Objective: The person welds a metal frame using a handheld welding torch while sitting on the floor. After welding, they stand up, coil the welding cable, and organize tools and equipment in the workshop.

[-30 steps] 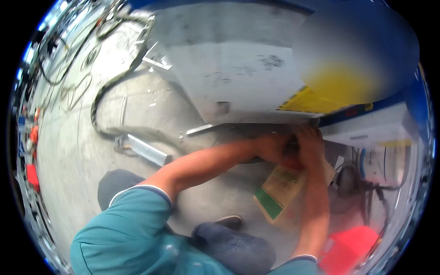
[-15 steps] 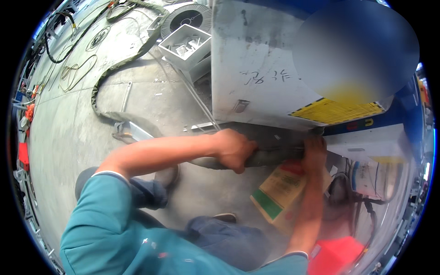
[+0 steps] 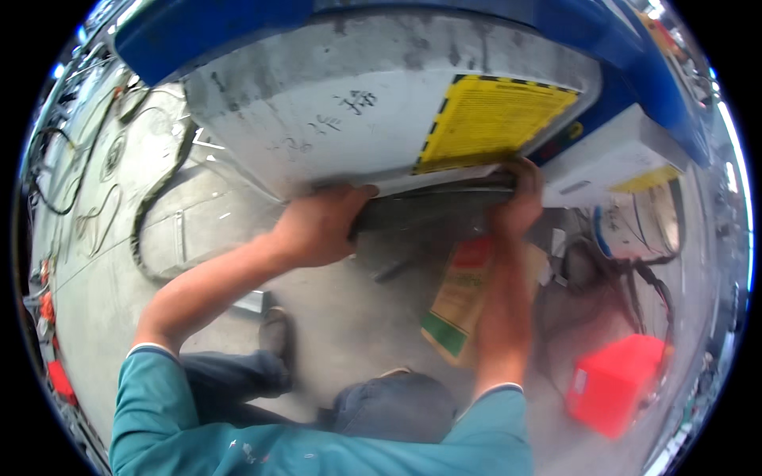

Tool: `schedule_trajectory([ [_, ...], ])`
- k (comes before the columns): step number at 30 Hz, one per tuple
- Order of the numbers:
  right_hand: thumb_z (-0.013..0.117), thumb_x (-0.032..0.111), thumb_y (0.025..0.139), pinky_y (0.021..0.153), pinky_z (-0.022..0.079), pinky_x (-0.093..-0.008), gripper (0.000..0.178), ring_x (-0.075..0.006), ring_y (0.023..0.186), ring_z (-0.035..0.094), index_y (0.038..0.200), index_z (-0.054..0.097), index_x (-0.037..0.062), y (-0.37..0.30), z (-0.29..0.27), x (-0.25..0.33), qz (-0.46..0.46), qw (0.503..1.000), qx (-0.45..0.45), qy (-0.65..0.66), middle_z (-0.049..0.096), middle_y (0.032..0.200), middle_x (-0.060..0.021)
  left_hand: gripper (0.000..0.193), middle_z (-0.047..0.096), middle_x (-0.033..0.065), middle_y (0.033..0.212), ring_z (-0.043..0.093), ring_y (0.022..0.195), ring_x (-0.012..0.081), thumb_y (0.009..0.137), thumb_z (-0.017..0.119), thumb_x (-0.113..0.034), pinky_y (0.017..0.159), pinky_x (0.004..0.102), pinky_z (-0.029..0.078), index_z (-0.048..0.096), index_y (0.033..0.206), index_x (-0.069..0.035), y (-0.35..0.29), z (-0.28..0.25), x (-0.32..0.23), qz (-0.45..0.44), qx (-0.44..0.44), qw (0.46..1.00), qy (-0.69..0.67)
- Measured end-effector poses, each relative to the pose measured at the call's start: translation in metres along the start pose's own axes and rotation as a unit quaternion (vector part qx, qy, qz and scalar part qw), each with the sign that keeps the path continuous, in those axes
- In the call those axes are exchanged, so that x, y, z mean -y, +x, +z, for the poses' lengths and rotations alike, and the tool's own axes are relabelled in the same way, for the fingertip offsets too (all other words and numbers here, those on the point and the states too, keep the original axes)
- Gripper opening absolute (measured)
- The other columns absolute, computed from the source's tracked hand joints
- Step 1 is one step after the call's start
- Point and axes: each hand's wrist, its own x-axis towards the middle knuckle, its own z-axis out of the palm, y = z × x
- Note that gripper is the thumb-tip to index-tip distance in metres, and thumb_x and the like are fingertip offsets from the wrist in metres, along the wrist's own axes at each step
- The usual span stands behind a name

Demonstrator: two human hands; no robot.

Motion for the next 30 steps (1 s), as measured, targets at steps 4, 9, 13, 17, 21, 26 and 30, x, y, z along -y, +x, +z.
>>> schedule_trajectory([
  [4, 0.068, 0.011, 0.083, 0.099, 0.049, -0.0414, 0.021, -0.0348, 0.116, 0.062, 0.102, 0.071, 0.0033, -0.006, -0.006, -0.003, -0.01, 0.999, -0.026, 0.016, 0.07, 0.114, -0.0129, 0.066, 0.06, 0.0098, 0.092, 0.061, 0.083, 0.0274, 0.075, 0.065, -0.011, 0.08, 0.0414, 0.05, 0.052, 0.14, -0.004, -0.025, 0.071, 0.028, 0.098, -0.135, 0.979, 0.117],
  [9, 0.068, 0.01, 0.082, 0.102, 0.046, -0.0432, 0.02, -0.0356, 0.121, 0.059, 0.101, 0.071, 0.0038, -0.007, -0.001, 0.003, -0.015, 1.0, -0.002, -0.009, 0.069, 0.116, -0.0136, 0.055, 0.066, 0.0116, 0.105, 0.065, 0.1, 0.0317, 0.081, 0.066, -0.014, 0.087, 0.0432, 0.05, 0.055, 0.133, -0.005, -0.048, 0.128, 0.064, -0.019, -0.132, 0.985, 0.105],
  [13, 0.068, 0.018, 0.083, 0.103, 0.045, -0.044, 0.024, -0.0359, 0.121, 0.059, 0.102, 0.071, 0.0034, -0.014, 0.004, 0.007, -0.011, 1.0, 0.009, 0.004, 0.068, 0.119, -0.0153, 0.048, 0.067, 0.0148, 0.098, 0.066, 0.095, 0.0367, 0.077, 0.067, -0.015, 0.082, 0.0463, 0.053, 0.058, 0.123, -0.008, -0.059, 0.131, 0.096, 0.014, -0.14, 0.989, 0.032],
  [17, 0.062, 0.026, 0.085, 0.103, 0.044, -0.0458, 0.032, -0.0381, 0.12, 0.058, 0.105, 0.07, 0.0024, -0.013, 0.0, 0.001, -0.057, 0.997, 0.033, 0.027, 0.066, 0.121, -0.0181, 0.034, 0.067, 0.0155, 0.079, 0.066, 0.077, 0.0397, 0.07, 0.065, -0.016, 0.066, 0.0511, 0.053, 0.062, 0.103, -0.009, -0.064, 0.09, 0.091, -0.073, 0.063, 0.995, 0.019],
  [21, 0.054, 0.013, 0.08, 0.103, 0.044, -0.0477, 0.032, -0.0399, 0.12, 0.057, 0.107, 0.068, 0.0034, -0.02, 0.001, -0.008, -0.04, 0.998, 0.049, 0.015, 0.066, 0.12, -0.0181, 0.038, 0.066, 0.0187, 0.076, 0.066, 0.077, 0.0412, 0.066, 0.063, -0.017, 0.068, 0.0506, 0.053, 0.063, 0.103, -0.009, -0.065, -0.019, 0.068, -0.076, 0.151, 0.986, -0.018],
  [26, 0.068, 0.02, 0.087, 0.099, 0.046, -0.0461, 0.03, -0.0379, 0.118, 0.058, 0.113, 0.067, 0.0064, -0.018, 0.011, -0.004, -0.018, 0.998, 0.055, -0.033, 0.065, 0.12, -0.0155, 0.034, 0.067, 0.0199, 0.078, 0.067, 0.075, 0.0379, 0.063, 0.066, -0.013, 0.07, 0.0469, 0.054, 0.065, 0.095, -0.003, -0.039, -0.149, 0.056, -0.047, 0.183, 0.982, -0.025],
  [30, 0.068, 0.021, 0.089, 0.099, 0.047, -0.0467, 0.031, -0.0384, 0.119, 0.057, 0.117, 0.066, 0.0083, -0.017, 0.007, -0.005, 0.009, 0.997, 0.042, -0.061, 0.065, 0.121, -0.0155, 0.033, 0.068, 0.0193, 0.084, 0.068, 0.081, 0.0391, 0.068, 0.066, -0.015, 0.074, 0.0489, 0.054, 0.065, 0.099, -0.004, -0.052, -0.136, 0.041, -0.055, 0.166, 0.981, 0.08],
])
